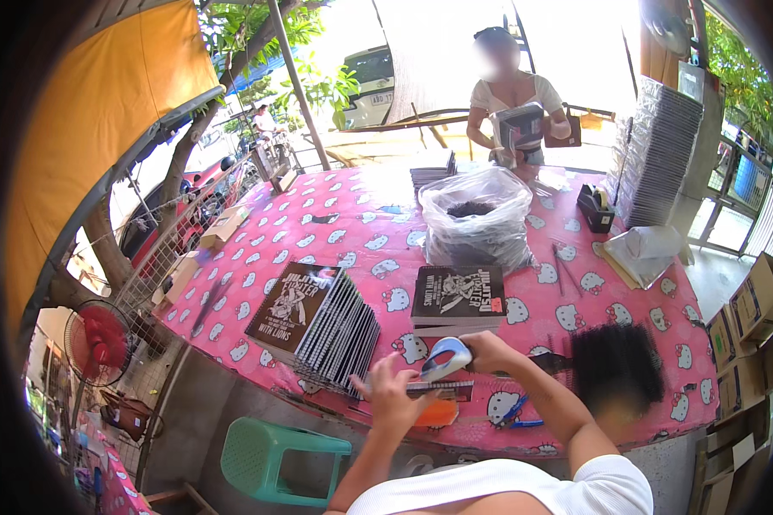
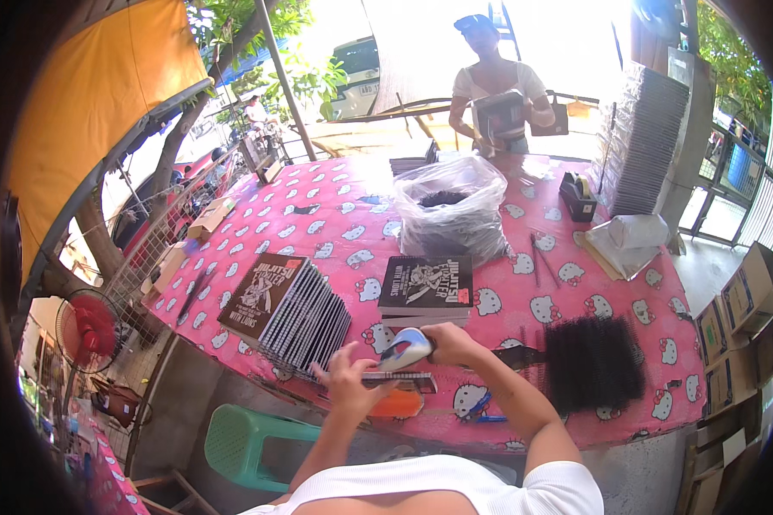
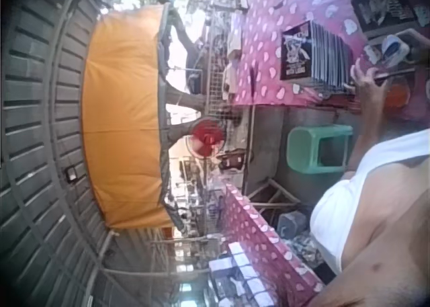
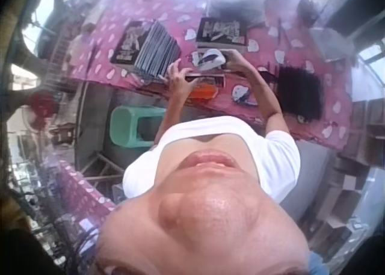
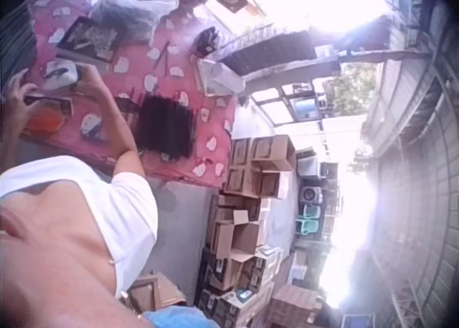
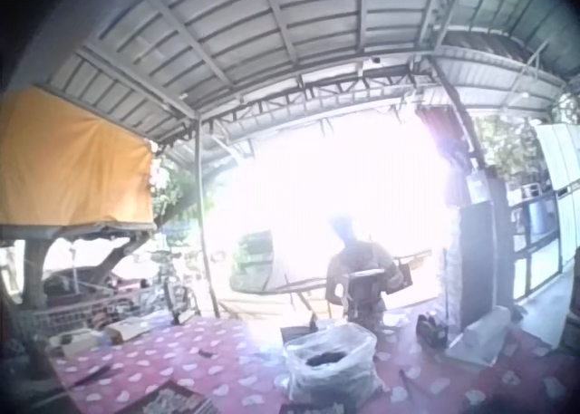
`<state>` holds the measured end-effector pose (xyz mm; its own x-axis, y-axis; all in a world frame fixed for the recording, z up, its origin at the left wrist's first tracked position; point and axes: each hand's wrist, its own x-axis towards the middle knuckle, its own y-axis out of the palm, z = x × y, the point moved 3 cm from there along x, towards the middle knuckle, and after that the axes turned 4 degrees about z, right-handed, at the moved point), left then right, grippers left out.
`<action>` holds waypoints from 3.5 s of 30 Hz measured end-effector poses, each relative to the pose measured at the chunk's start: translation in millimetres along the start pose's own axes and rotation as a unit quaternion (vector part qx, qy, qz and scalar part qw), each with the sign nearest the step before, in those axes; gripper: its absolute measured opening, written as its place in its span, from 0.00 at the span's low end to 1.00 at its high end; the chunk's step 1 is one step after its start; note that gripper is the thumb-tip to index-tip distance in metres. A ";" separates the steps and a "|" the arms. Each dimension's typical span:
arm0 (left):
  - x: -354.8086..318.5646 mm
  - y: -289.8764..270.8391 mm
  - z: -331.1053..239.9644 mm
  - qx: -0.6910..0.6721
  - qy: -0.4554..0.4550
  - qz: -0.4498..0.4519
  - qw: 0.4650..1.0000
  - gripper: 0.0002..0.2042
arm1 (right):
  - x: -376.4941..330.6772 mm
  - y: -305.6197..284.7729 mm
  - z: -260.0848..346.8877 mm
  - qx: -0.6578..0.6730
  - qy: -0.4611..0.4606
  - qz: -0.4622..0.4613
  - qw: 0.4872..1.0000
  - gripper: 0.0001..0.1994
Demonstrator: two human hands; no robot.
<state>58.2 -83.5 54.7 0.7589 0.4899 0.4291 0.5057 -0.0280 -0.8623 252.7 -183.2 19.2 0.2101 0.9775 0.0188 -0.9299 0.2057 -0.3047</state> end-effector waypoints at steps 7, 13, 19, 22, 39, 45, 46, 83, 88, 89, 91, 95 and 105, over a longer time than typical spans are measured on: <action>-9.8 8.4 44.0 -0.210 -0.003 -0.045 0.977 0.15 | 15.4 12.7 -3.2 -0.116 -0.023 -0.039 0.992 0.25; 0.3 11.3 45.4 -0.163 0.022 -0.065 0.984 0.17 | 31.5 18.1 -26.7 -0.116 -0.012 -0.001 0.993 0.22; -6.2 5.7 63.8 -0.215 -0.076 -0.057 0.972 0.17 | 49.2 33.7 2.9 -0.163 -0.038 0.004 0.986 0.24; -14.1 11.1 82.0 -0.278 -0.100 -0.072 0.953 0.20 | 57.7 35.5 -1.0 -0.001 -0.066 0.012 0.998 0.24; -42.0 50.9 132.1 -0.640 -0.215 -0.076 0.734 0.13 | 99.6 57.2 0.6 -0.210 -0.077 0.039 0.974 0.23; -39.7 46.6 122.0 -0.617 -0.234 -0.059 0.749 0.12 | 86.0 49.6 -25.1 -0.330 0.031 0.027 0.943 0.20; -35.7 43.4 120.8 -0.613 -0.233 -0.059 0.752 0.13 | 73.4 42.3 -18.7 -0.395 0.030 -0.004 0.918 0.16; -52.5 15.8 -5.7 -0.376 0.039 -0.068 0.923 0.12 | -103.4 88.6 40.6 -0.132 -0.012 -0.181 0.974 0.18; -50.2 14.5 -11.2 -0.398 0.057 -0.087 0.912 0.13 | -107.7 88.2 52.3 -0.236 -0.076 -0.223 0.943 0.16; -50.5 12.8 -10.4 -0.385 0.055 -0.084 0.917 0.13 | -106.5 89.2 53.1 -0.238 -0.086 -0.221 0.942 0.15; -47.6 10.8 -8.9 -0.362 0.049 -0.091 0.926 0.13 | -101.4 87.2 30.1 0.066 0.046 -0.126 0.989 0.14; -53.9 12.0 -11.6 -0.367 0.084 -0.096 0.921 0.12 | -99.7 83.8 -2.7 0.300 0.143 -0.027 0.943 0.14; -36.9 6.8 6.6 -0.339 0.095 -0.110 0.930 0.11 | -135.4 59.9 -57.0 -0.366 0.057 -0.188 0.910 0.23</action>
<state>30.9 -96.1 31.3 0.6323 0.3876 0.6708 0.7512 -0.5187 -0.4083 185.8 -305.9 -55.8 0.5408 0.8247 0.1657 -0.3456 0.3975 -0.8500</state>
